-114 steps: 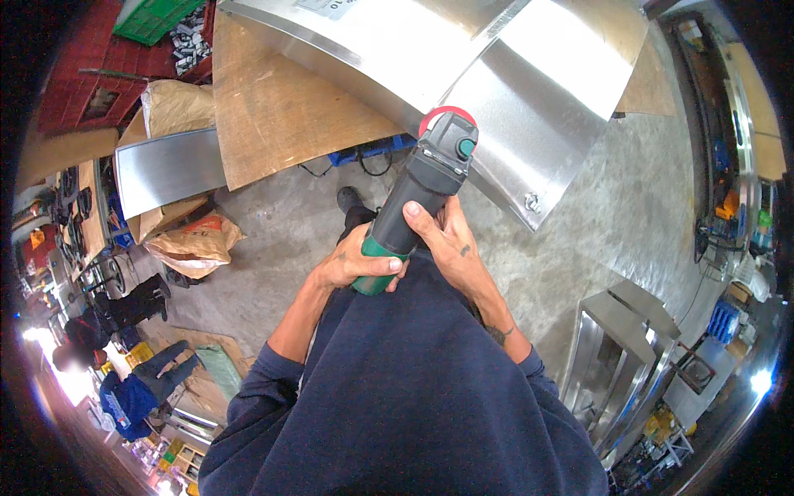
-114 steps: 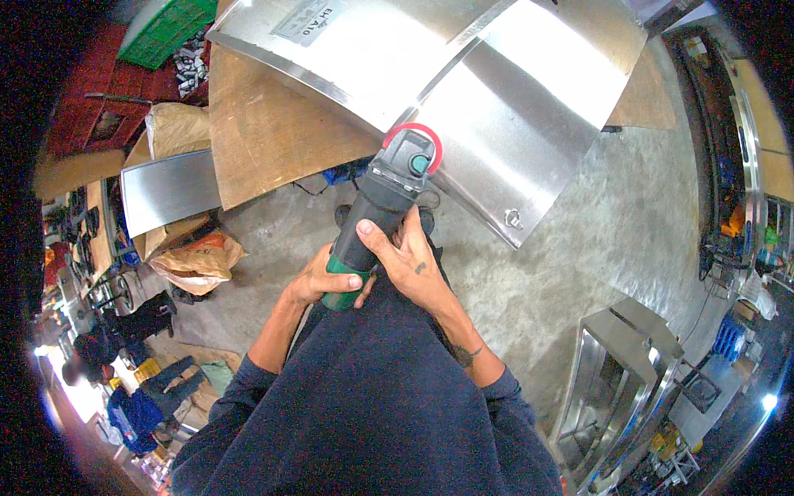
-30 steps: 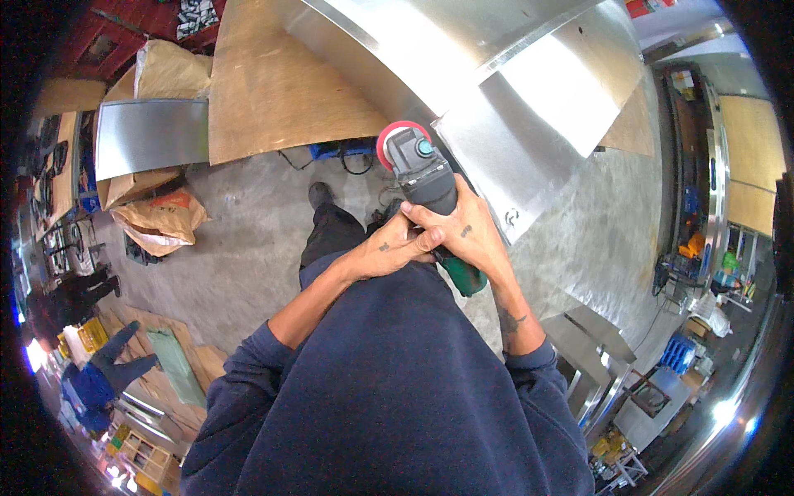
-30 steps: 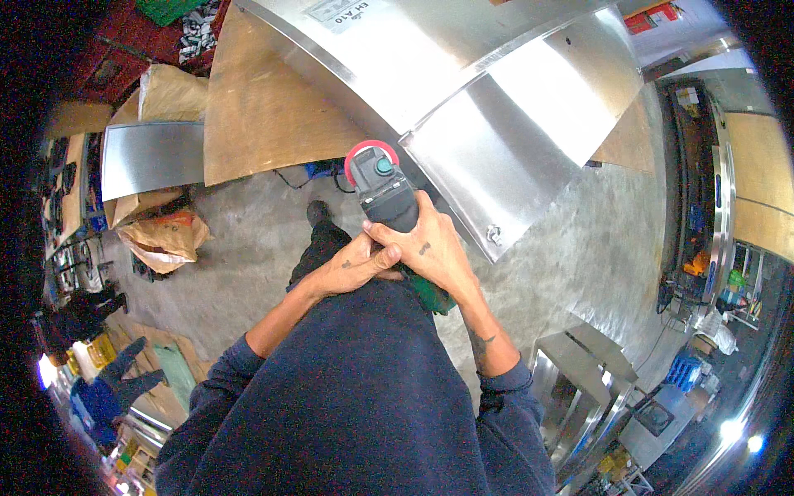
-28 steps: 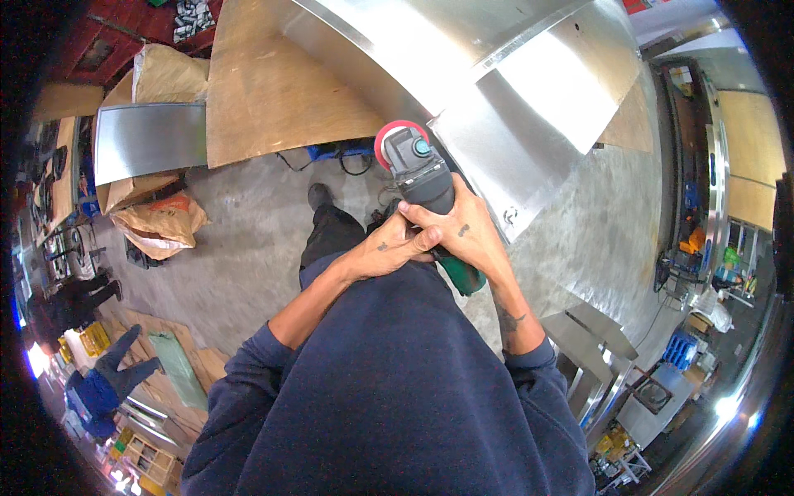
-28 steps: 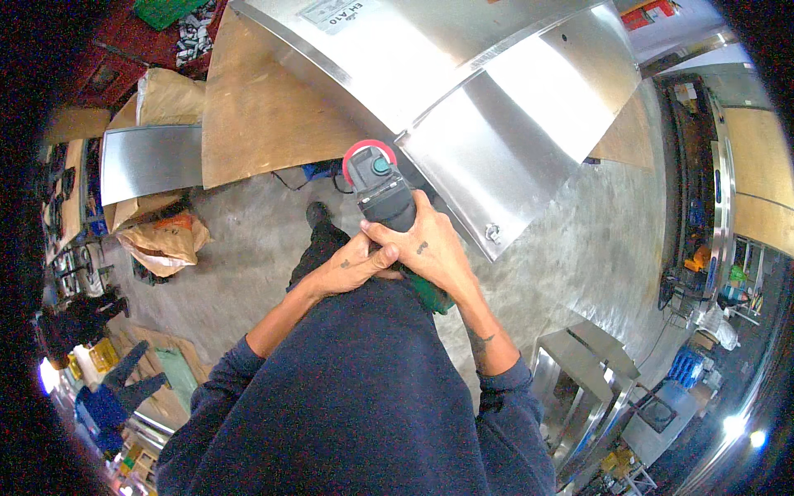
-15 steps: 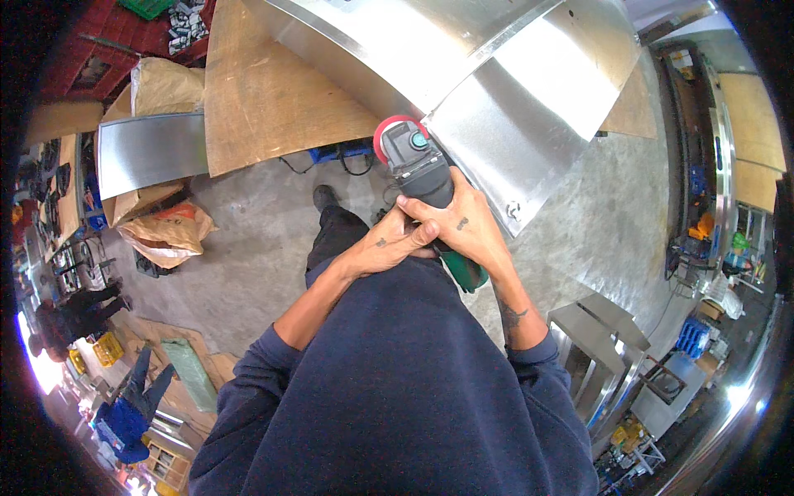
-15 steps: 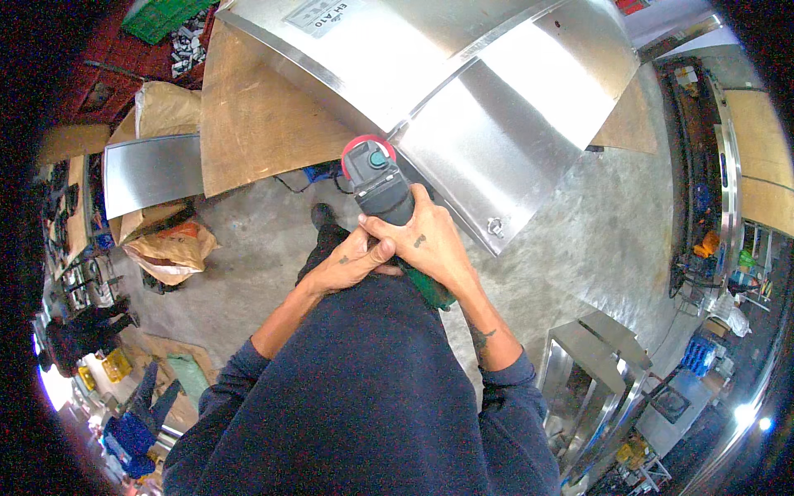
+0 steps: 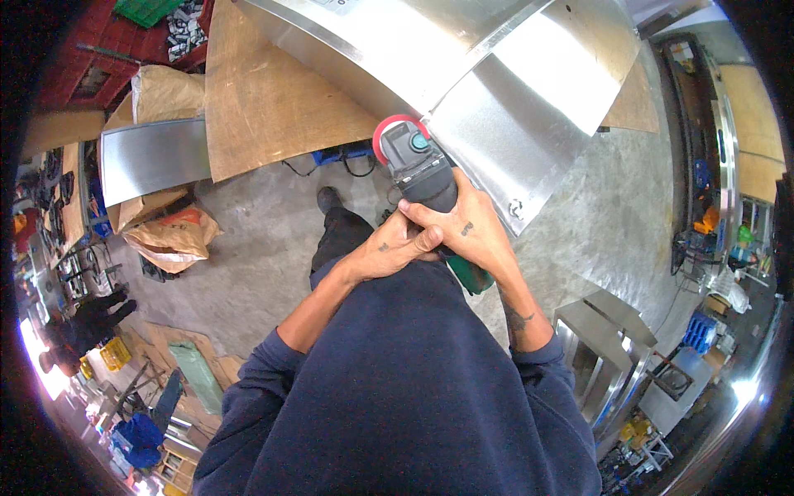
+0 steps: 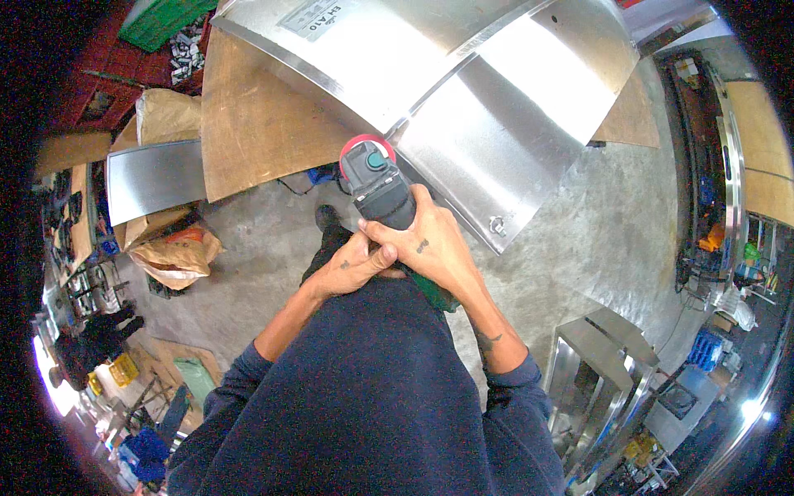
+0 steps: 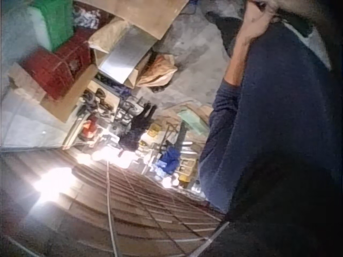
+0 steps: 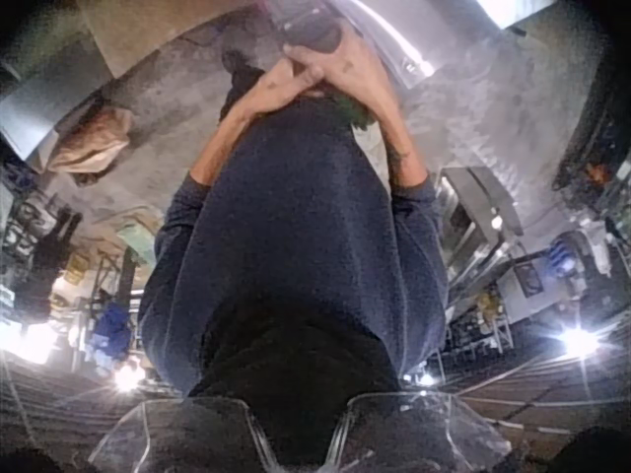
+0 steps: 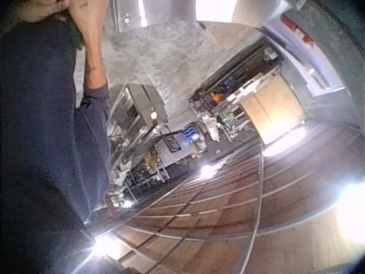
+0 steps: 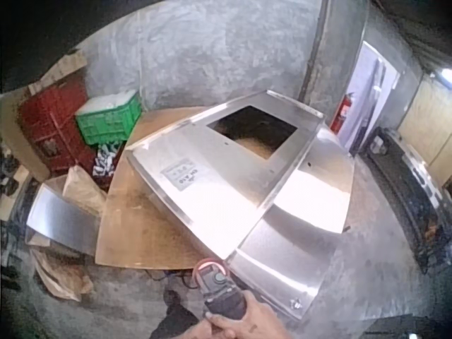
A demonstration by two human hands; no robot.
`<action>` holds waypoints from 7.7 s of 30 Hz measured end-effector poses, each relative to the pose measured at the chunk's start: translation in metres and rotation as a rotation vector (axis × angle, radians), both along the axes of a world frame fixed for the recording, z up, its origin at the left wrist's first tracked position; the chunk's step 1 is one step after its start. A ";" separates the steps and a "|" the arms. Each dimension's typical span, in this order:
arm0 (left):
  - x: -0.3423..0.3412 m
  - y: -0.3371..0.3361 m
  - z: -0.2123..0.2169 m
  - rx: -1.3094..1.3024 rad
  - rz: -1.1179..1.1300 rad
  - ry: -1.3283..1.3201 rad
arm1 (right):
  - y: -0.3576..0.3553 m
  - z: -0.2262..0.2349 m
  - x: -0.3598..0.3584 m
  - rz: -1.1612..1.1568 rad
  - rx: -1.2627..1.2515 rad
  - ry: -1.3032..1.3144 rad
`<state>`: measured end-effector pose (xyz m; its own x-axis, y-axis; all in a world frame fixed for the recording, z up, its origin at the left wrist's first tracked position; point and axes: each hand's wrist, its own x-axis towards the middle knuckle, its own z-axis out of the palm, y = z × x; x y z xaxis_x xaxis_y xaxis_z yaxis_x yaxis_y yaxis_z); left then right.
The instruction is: The person uses a handheld angle grinder with a polishing pad to smooth the surface of a stainless steel hood. They reposition the hood on a workbench and continue polishing different sections, including edges and the underside.
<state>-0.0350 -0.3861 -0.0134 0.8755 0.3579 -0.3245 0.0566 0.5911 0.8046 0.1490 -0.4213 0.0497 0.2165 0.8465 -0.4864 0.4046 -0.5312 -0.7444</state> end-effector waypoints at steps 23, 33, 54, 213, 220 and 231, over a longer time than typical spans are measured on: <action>0.000 -0.008 -0.010 -0.067 0.081 0.016 | -0.002 -0.028 0.004 0.073 0.065 -0.057; 0.004 -0.006 -0.019 -0.066 0.054 0.022 | 0.001 -0.022 0.008 0.055 0.013 -0.027; 0.033 0.012 0.058 0.328 0.010 -0.037 | -0.017 0.047 0.025 -0.327 0.189 0.146; 0.585 -0.087 0.031 0.437 1.477 0.439 | 0.357 -0.180 0.758 0.579 0.629 -0.502; 0.624 -0.121 0.037 0.411 1.548 0.449 | 0.361 -0.194 0.780 0.797 0.680 -0.692; 0.617 -0.160 0.030 0.300 1.582 0.491 | 0.254 -0.189 0.770 0.795 0.647 -0.747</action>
<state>0.5821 -0.5466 0.0166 -0.5352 0.8206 -0.2003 -0.1387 0.1486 0.9791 0.9189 -0.1673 -0.1393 -0.4166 0.9052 0.0839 0.8757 0.4243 -0.2302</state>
